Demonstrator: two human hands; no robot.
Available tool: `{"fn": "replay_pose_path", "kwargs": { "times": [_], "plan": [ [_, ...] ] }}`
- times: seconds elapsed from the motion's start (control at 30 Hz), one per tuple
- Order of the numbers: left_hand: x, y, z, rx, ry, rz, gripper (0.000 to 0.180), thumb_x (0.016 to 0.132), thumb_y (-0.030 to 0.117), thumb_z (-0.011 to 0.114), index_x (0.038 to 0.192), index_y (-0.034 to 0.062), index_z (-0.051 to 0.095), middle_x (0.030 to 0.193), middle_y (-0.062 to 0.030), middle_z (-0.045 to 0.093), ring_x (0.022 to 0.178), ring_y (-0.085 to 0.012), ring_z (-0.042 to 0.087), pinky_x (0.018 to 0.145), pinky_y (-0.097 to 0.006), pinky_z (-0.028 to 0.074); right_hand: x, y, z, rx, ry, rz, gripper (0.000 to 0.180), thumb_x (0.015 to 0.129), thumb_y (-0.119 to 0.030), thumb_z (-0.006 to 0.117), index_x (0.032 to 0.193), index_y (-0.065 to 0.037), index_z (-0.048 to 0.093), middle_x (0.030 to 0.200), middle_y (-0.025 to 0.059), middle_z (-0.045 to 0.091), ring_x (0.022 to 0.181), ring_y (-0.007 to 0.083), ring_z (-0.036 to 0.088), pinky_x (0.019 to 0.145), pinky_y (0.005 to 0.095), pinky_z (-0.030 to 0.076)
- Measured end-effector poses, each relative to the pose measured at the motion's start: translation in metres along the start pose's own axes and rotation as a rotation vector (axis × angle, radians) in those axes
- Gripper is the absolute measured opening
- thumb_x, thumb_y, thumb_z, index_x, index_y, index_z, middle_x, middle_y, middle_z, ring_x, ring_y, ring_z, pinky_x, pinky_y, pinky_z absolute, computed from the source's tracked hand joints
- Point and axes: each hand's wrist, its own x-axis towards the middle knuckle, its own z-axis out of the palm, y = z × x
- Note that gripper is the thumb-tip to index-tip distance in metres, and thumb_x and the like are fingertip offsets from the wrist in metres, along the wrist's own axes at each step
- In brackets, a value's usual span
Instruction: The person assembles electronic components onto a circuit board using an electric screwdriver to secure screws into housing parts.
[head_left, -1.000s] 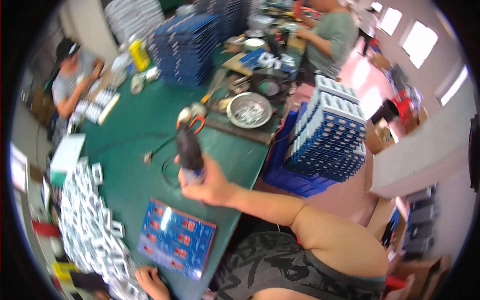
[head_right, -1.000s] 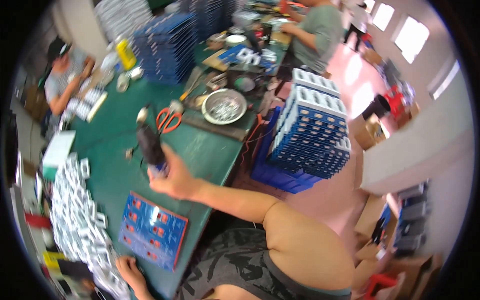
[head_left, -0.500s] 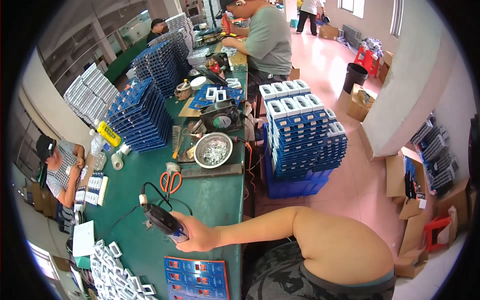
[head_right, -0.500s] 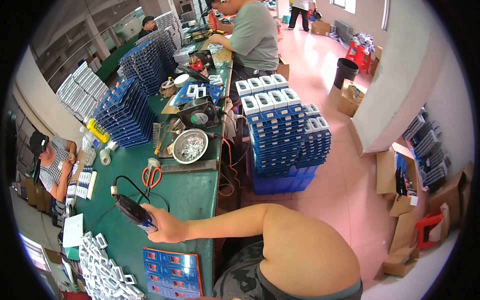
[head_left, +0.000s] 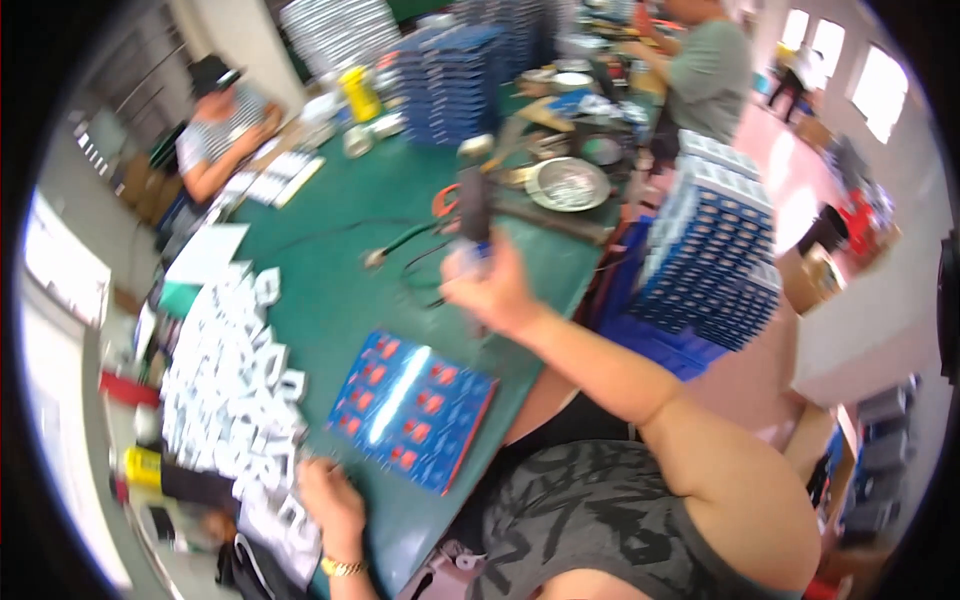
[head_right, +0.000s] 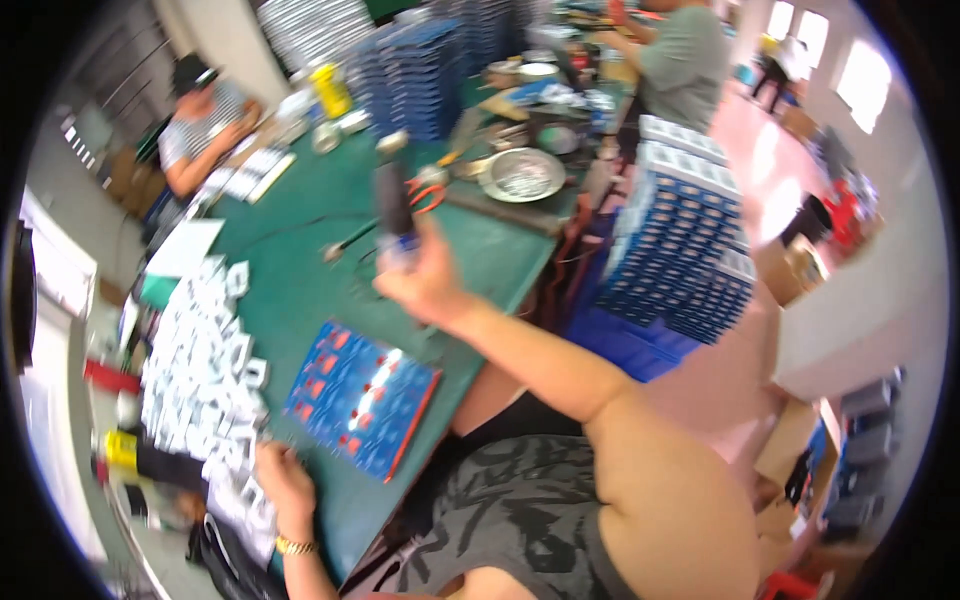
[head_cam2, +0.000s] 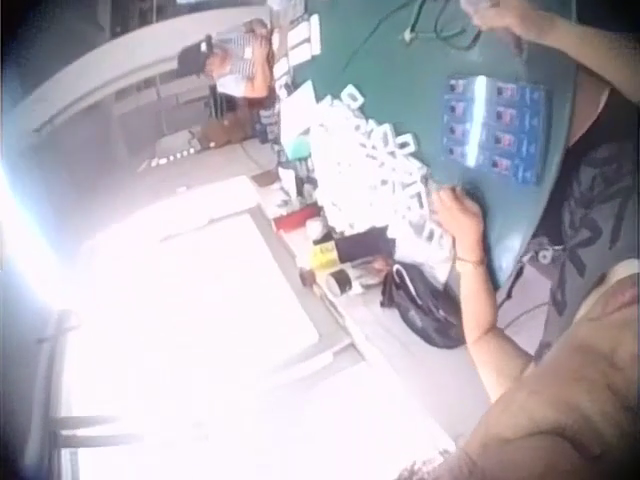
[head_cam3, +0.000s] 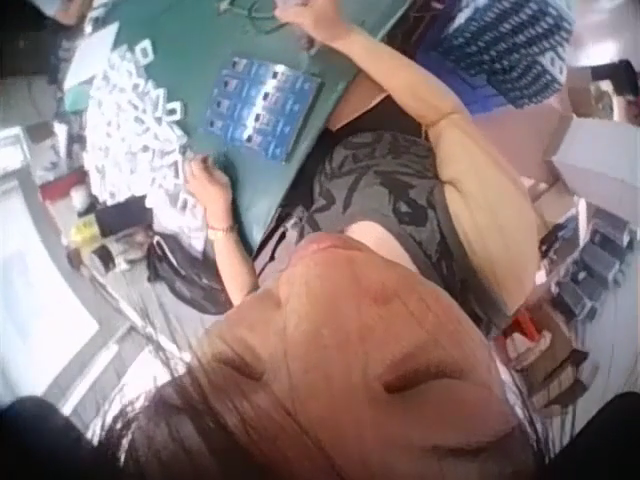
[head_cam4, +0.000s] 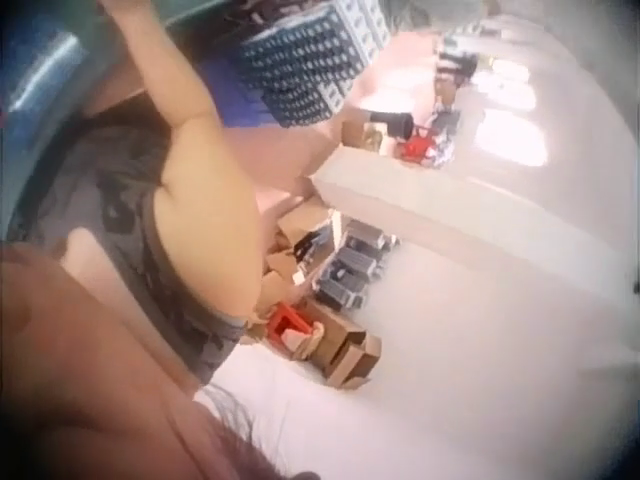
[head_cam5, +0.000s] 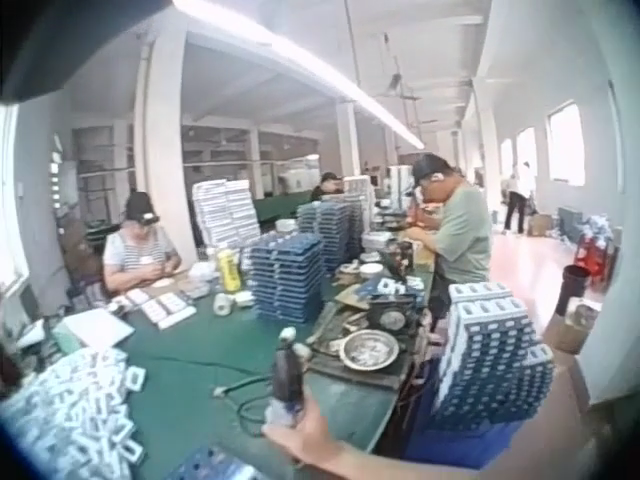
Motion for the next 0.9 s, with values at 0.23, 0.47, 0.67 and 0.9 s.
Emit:
{"fn": "replay_pose_path", "kwargs": {
  "times": [0.23, 0.47, 0.67, 0.9],
  "plan": [
    [-0.016, 0.031, -0.008, 0.014, -0.249, 0.010, 0.008, 0.082, 0.006, 0.061, 0.088, 0.0067, 0.055, 0.082, -0.0122, 0.056, 0.075, -0.0332, 0.058, 0.064, -0.044, 0.047, -0.003, 0.007, -0.019, 0.163, 0.232, 0.054, 0.059, 0.068, 0.002, 0.065, 0.123, -0.001, 0.044, 0.078, 0.0092, 0.058, 0.060, 0.0188, 0.059, 0.059, 0.0310, 0.050],
    [-0.002, -0.009, 0.000, -0.023, -0.015, -0.222, 0.007, 0.084, 0.006, 0.062, 0.087, 0.0042, 0.057, 0.081, -0.0139, 0.059, 0.077, -0.0349, 0.059, 0.067, -0.044, 0.047, -0.010, -0.004, -0.008, 0.104, 0.170, 0.053, 0.055, 0.073, 0.002, 0.062, 0.124, 0.000, 0.041, 0.081, 0.0100, 0.057, 0.064, 0.0191, 0.058, 0.062, 0.0335, 0.049],
    [0.000, -0.014, -0.007, -0.144, 0.091, -0.266, 0.005, 0.083, -0.001, 0.065, 0.085, 0.0025, 0.062, 0.081, -0.0121, 0.065, 0.072, -0.0299, 0.063, 0.065, -0.037, 0.050, 0.003, -0.002, -0.002, 0.033, 0.098, 0.101, 0.058, 0.075, 0.002, 0.062, 0.128, 0.000, 0.039, 0.081, 0.0092, 0.057, 0.066, 0.0174, 0.058, 0.065, 0.0314, 0.050],
    [0.101, 0.022, 0.019, -0.354, -0.004, -0.391, 0.012, 0.086, 0.002, 0.062, 0.097, 0.0016, 0.066, 0.088, -0.0143, 0.068, 0.079, -0.0313, 0.066, 0.072, -0.034, 0.052, 0.018, 0.007, -0.007, 0.078, -0.067, 0.208, 0.059, 0.075, 0.005, 0.063, 0.129, 0.000, 0.039, 0.083, 0.0100, 0.058, 0.066, 0.0167, 0.059, 0.064, 0.0306, 0.051]
  ]
}}
